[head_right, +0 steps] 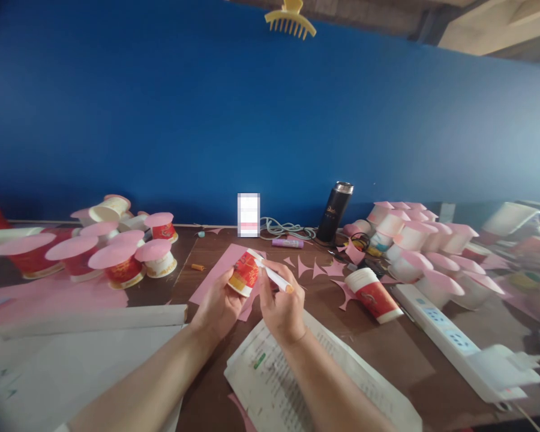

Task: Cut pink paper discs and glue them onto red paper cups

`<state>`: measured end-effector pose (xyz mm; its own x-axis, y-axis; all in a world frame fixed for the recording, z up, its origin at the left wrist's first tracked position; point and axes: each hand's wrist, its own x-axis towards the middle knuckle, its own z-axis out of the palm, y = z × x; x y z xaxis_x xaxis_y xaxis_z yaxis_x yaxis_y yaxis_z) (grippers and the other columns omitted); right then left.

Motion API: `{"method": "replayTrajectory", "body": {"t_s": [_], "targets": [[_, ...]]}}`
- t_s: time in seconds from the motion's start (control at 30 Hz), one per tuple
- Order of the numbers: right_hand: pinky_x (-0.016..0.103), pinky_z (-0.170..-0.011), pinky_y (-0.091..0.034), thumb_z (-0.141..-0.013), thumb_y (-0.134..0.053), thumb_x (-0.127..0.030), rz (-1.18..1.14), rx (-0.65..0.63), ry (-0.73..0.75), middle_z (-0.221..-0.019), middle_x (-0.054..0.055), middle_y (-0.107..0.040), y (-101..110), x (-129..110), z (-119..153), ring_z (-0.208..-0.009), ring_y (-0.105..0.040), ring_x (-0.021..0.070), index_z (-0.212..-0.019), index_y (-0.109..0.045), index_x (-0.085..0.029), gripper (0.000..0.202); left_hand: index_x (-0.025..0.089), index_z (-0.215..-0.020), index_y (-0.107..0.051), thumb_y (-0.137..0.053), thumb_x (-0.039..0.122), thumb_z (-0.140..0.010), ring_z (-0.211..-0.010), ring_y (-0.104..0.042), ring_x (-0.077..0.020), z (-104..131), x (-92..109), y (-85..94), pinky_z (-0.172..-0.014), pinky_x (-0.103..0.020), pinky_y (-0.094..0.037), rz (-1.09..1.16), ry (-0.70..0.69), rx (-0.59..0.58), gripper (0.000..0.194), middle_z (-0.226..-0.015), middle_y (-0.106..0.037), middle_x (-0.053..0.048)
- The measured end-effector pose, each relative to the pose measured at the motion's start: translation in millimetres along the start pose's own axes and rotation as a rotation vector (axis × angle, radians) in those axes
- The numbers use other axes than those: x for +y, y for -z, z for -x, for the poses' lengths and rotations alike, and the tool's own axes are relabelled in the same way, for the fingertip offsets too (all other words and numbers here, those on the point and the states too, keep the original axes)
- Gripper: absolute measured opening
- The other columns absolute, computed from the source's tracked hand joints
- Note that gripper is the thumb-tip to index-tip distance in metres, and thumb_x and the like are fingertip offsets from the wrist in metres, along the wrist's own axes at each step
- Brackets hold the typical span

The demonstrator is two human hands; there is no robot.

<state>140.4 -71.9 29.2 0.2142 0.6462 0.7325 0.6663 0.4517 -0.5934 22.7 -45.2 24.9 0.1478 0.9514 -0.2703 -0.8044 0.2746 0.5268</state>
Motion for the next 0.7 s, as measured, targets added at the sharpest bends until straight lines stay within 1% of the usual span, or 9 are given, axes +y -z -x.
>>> {"method": "replayTrajectory", "body": {"t_s": [0.13, 0.27, 0.4, 0.6, 0.7], "targets": [[0.029, -0.076, -0.055, -0.088, -0.053, -0.028, 0.003, -0.013, -0.008, -0.093, 0.007, -0.072, -0.6, 1.9, 0.2, -0.085, -0.069, 0.0191, -0.102, -0.063, -0.020, 0.019, 0.014, -0.100, -0.064, -0.055, 0.022, -0.085, -0.097, -0.065, -0.0163, -1.0, -1.4, 2.6, -0.081, -0.023, -0.053, 0.005, -0.008, -0.034, 0.019, -0.105, -0.069, -0.008], [0.028, -0.078, -0.054, -0.088, -0.054, -0.028, 0.010, -0.016, -0.003, -0.094, 0.006, -0.072, -0.9, 1.2, 0.3, -0.085, -0.069, 0.0183, -0.102, -0.064, -0.020, 0.019, 0.013, -0.099, -0.064, -0.055, 0.024, -0.085, -0.097, -0.065, -0.0163, -2.2, -1.7, 2.8, -0.082, -0.023, -0.052, 0.006, -0.004, -0.057, 0.020, -0.105, -0.069, -0.009], [0.028, -0.075, -0.054, -0.088, -0.054, -0.028, 0.018, -0.020, -0.006, -0.094, 0.006, -0.071, -1.2, 0.8, 0.1, -0.083, -0.068, 0.0180, -0.101, -0.064, -0.020, 0.018, 0.014, -0.099, -0.064, -0.054, 0.024, -0.086, -0.095, -0.066, -0.0165, -2.0, -1.7, 2.9, -0.081, -0.023, -0.052, 0.011, 0.001, -0.055, 0.020, -0.105, -0.069, -0.010], [0.026, -0.074, -0.053, -0.088, -0.054, -0.029, 0.029, -0.025, -0.001, -0.093, 0.005, -0.072, -0.3, -0.3, 0.0, -0.080, -0.068, 0.0167, -0.100, -0.064, -0.020, 0.018, 0.014, -0.100, -0.064, -0.054, 0.025, -0.086, -0.101, -0.064, -0.0179, -3.2, -2.8, 5.6, -0.085, -0.025, -0.051, 0.001, -0.007, -0.080, 0.021, -0.108, -0.068, -0.009], [0.025, -0.073, -0.053, -0.088, -0.055, -0.030, 0.048, -0.018, 0.009, -0.092, 0.005, -0.071, 0.4, -1.6, 0.0, -0.079, -0.068, 0.0165, -0.098, -0.065, -0.020, 0.018, 0.014, -0.100, -0.064, -0.052, 0.026, -0.087, -0.101, -0.064, -0.0181, -4.9, -3.7, 6.9, -0.086, -0.026, -0.051, -0.001, -0.014, -0.078, 0.021, -0.107, -0.068, -0.009]]}}
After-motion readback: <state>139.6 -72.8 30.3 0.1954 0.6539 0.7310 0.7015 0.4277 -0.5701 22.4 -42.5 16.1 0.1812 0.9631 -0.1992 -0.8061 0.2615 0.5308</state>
